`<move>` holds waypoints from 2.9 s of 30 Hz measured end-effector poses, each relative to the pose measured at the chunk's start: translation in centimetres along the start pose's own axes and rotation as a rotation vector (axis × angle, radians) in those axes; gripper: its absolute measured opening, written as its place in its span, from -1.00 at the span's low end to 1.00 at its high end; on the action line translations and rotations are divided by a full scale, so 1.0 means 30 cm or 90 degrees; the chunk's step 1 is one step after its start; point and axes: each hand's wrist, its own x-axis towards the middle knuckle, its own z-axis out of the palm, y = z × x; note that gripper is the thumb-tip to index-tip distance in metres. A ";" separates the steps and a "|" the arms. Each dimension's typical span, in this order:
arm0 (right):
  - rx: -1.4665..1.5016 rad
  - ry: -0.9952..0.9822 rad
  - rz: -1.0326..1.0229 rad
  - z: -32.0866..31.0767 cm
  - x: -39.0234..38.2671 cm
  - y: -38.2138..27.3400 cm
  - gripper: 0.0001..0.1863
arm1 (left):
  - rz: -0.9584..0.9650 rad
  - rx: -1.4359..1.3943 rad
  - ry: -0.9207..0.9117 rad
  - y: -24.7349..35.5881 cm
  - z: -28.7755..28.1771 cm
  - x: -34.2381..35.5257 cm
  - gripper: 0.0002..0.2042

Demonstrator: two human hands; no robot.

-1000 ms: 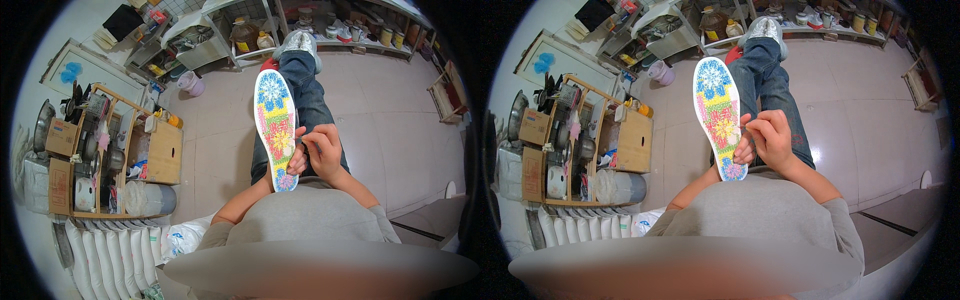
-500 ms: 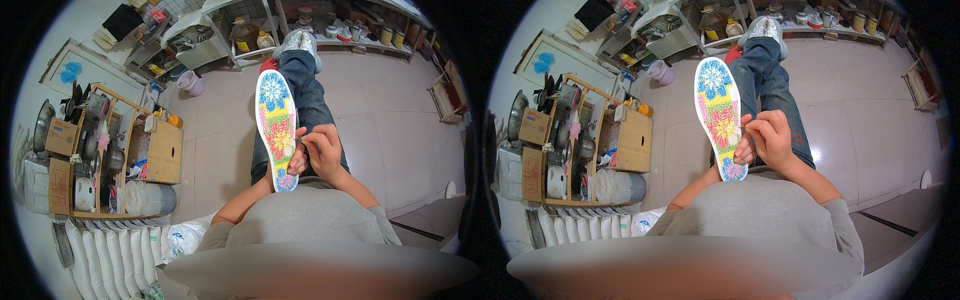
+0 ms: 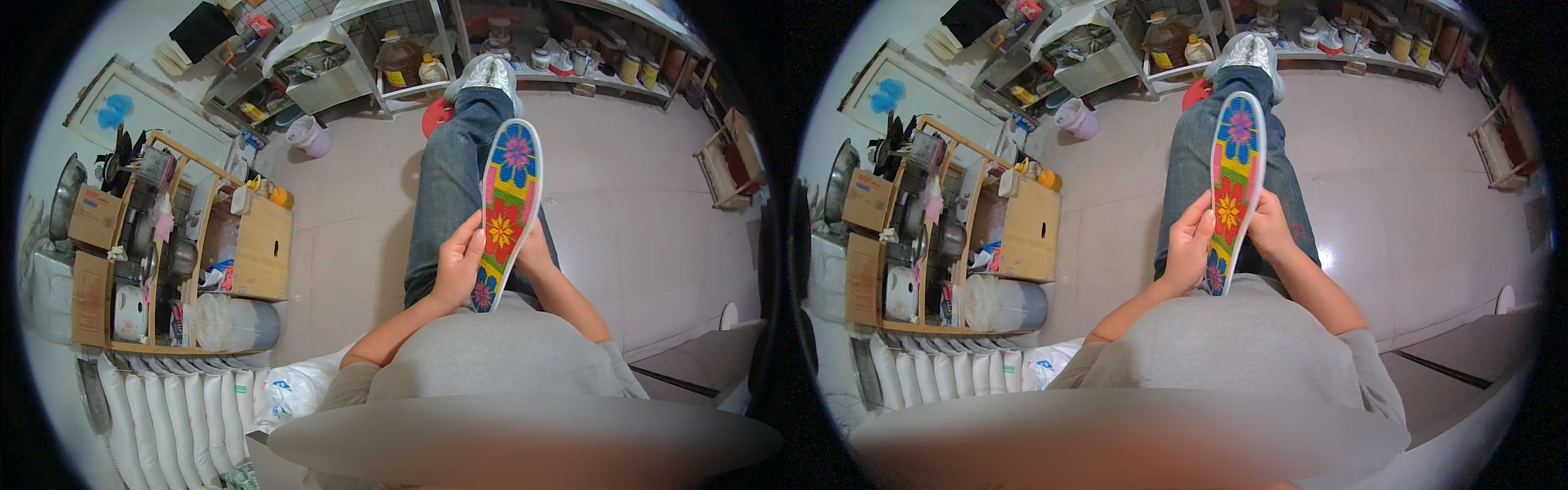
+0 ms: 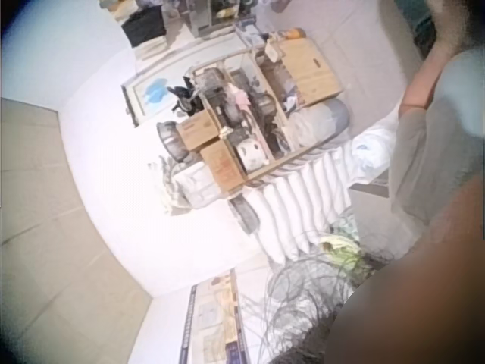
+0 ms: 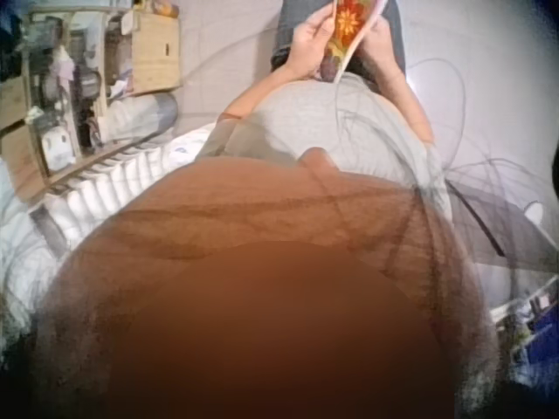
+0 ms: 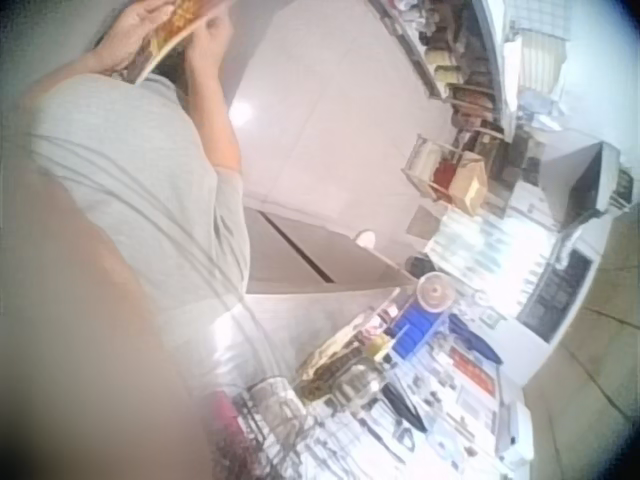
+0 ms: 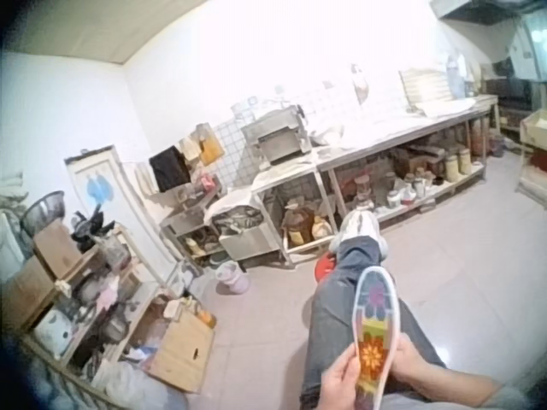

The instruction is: The person sits and hand-sews a colorful floral insole using a needle and red thread. They repeatedly insert the needle through the insole, pull the thread, and adjust the insole's orientation while working.

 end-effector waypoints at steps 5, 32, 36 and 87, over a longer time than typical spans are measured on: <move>0.001 -0.027 0.002 -0.073 -0.002 0.031 -0.68 | 0.037 0.114 -0.075 0.000 -0.015 -0.020 -0.61; 0.026 -0.091 0.058 -0.122 -0.002 0.029 -0.74 | 0.016 0.070 -0.161 0.022 0.003 -0.017 -0.61; 0.073 -0.090 0.094 -0.138 0.007 0.033 -0.73 | 0.011 0.047 -0.171 0.022 0.003 -0.015 -0.60; -0.761 -0.010 -0.525 0.077 -0.070 -0.146 -0.80 | -0.163 -0.508 -0.238 -0.050 -0.071 0.031 -0.49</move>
